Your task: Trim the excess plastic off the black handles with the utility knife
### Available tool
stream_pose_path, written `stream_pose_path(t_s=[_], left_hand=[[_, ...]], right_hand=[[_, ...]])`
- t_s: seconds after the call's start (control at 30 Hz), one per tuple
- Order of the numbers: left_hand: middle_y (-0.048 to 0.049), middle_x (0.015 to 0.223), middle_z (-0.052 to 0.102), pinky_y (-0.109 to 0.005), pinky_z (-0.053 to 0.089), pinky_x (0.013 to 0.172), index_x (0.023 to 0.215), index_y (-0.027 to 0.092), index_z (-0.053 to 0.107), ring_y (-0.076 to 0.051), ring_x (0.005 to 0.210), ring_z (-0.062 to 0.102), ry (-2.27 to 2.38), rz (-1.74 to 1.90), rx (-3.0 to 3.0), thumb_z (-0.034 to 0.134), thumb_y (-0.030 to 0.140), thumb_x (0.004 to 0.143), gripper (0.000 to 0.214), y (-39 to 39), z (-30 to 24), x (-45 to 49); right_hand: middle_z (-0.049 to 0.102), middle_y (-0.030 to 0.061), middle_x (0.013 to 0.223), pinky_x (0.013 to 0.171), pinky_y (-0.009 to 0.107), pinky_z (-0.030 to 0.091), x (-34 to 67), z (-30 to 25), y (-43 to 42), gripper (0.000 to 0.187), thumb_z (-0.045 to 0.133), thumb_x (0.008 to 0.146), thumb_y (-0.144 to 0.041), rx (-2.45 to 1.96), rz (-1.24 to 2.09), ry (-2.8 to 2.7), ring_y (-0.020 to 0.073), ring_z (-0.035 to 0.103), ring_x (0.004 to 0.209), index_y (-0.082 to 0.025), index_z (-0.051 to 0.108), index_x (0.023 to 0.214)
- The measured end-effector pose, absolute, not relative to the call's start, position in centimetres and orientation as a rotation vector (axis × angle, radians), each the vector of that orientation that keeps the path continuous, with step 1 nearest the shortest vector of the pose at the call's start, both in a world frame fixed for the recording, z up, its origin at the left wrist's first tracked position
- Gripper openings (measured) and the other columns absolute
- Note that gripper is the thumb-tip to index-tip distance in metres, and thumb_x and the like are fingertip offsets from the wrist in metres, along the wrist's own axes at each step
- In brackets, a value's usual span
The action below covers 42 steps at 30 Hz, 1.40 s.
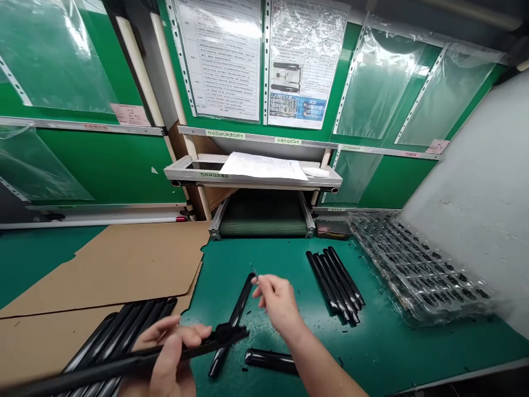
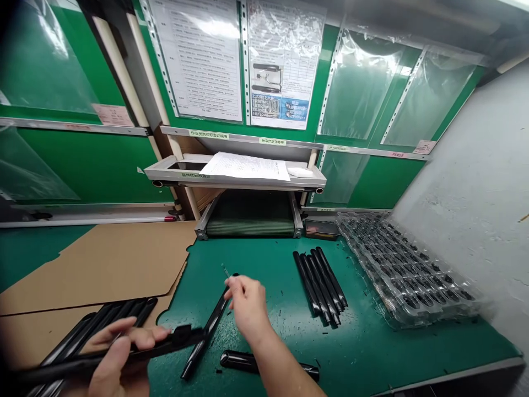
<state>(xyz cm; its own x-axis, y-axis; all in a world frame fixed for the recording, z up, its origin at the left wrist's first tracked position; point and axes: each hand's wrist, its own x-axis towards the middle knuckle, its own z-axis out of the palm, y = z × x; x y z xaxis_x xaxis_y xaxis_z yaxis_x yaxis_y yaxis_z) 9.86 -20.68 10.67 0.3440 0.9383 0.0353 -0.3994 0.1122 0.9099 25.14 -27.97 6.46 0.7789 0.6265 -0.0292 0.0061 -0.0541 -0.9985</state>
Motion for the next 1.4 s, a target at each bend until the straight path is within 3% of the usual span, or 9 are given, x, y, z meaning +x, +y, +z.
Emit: stream_pose_path(t_s=[0.13,0.3,0.5,0.63,0.77,0.93,1.13,1.3,1.4], left_hand=[[0.0066,0.053,0.042,-0.023,0.046,0.046,0.1,0.026,0.063,-0.011,0.046,0.039,0.591,0.884,0.791,0.063,0.041,0.09,0.018,-20.8,12.3,11.3],[0.0066,0.055,0.041,-0.02,0.033,0.038,0.104,0.023,0.064,-0.008,0.04,0.031,0.583,0.934,0.816,0.054,0.052,0.095,0.032,-19.3,12.1,11.2],[0.0094,0.048,0.03,-0.019,0.026,0.034,0.092,0.02,0.064,-0.007,0.036,0.026,0.707,0.816,0.804,0.067,0.051,0.086,0.032,-18.4,11.7,10.7],[0.0102,0.045,0.03,-0.018,0.026,0.033,0.09,0.02,0.064,-0.007,0.037,0.026,0.748,0.709,0.809,0.076,0.056,0.076,0.04,-19.3,12.2,11.3],[0.0107,0.044,0.031,-0.016,0.027,0.033,0.088,0.019,0.063,-0.006,0.037,0.026,0.767,0.656,0.77,0.079,0.056,0.071,0.044,-19.7,12.6,11.5],[0.0108,0.043,0.032,-0.017,0.026,0.031,0.089,0.02,0.061,-0.007,0.035,0.025,0.775,0.629,0.742,0.078,0.057,0.072,0.043,-19.8,12.1,11.4],[0.0103,0.046,0.03,-0.017,0.027,0.032,0.089,0.021,0.061,-0.006,0.036,0.025,0.767,0.626,0.722,0.072,0.058,0.079,0.04,-19.6,11.9,11.5],[0.0096,0.047,0.03,-0.017,0.025,0.034,0.089,0.021,0.062,-0.006,0.037,0.024,0.784,0.686,0.754,0.065,0.064,0.083,0.043,-19.3,11.9,11.6],[0.0098,0.048,0.027,-0.018,0.023,0.033,0.089,0.022,0.063,-0.007,0.038,0.024,0.81,0.698,0.751,0.063,0.067,0.082,0.046,-19.1,11.6,11.9]], right_hand=[[0.06,-0.0002,0.067,0.044,0.021,0.038,21.1,5.1,-27.5,0.036,0.054,0.092,-0.05,-1.431,0.975,-0.682,0.01,0.049,0.049,-0.017,0.068,0.086],[0.061,-0.0009,0.069,0.05,0.02,0.039,19.2,5.3,-31.2,0.02,0.056,0.092,-0.037,-1.4,1.257,-0.938,0.0111,0.052,0.055,-0.02,0.065,0.086],[0.053,-0.0014,0.071,0.058,0.026,0.028,20.5,7.6,-32.1,0.042,0.039,0.102,-0.053,-1.771,0.442,-1.277,0.0126,0.045,0.063,-0.022,0.048,0.075],[0.054,-0.0017,0.068,0.054,0.028,0.02,20.2,8.1,-29.7,0.065,0.033,0.089,-0.083,-1.744,-0.029,-1.521,0.013,0.045,0.058,-0.022,0.05,0.075],[0.054,-0.0012,0.061,0.053,0.03,0.018,20.5,7.8,-29.0,0.074,0.026,0.084,-0.09,-1.758,-0.2,-1.665,0.0137,0.046,0.054,-0.022,0.052,0.071],[0.054,-0.0024,0.057,0.053,0.029,0.022,20.0,8.6,-30.0,0.063,0.038,0.095,-0.075,-1.738,0.091,-1.657,0.0112,0.049,0.053,-0.022,0.05,0.063],[0.06,-0.0004,0.068,0.058,0.026,0.035,20.1,9.0,-29.0,0.043,0.048,0.1,-0.052,-1.646,0.25,-1.22,0.0129,0.053,0.062,-0.021,0.063,0.074],[0.066,0.0045,0.091,0.069,0.027,0.045,20.9,8.3,-30.1,0.033,0.043,0.103,-0.037,-1.703,0.326,-1.109,0.0165,0.062,0.08,-0.024,0.072,0.113],[0.069,0.0033,0.085,0.067,0.026,0.048,20.1,7.6,-31.0,0.019,0.062,0.095,-0.033,-1.549,0.311,-1.057,0.0162,0.064,0.076,-0.025,0.076,0.104]])
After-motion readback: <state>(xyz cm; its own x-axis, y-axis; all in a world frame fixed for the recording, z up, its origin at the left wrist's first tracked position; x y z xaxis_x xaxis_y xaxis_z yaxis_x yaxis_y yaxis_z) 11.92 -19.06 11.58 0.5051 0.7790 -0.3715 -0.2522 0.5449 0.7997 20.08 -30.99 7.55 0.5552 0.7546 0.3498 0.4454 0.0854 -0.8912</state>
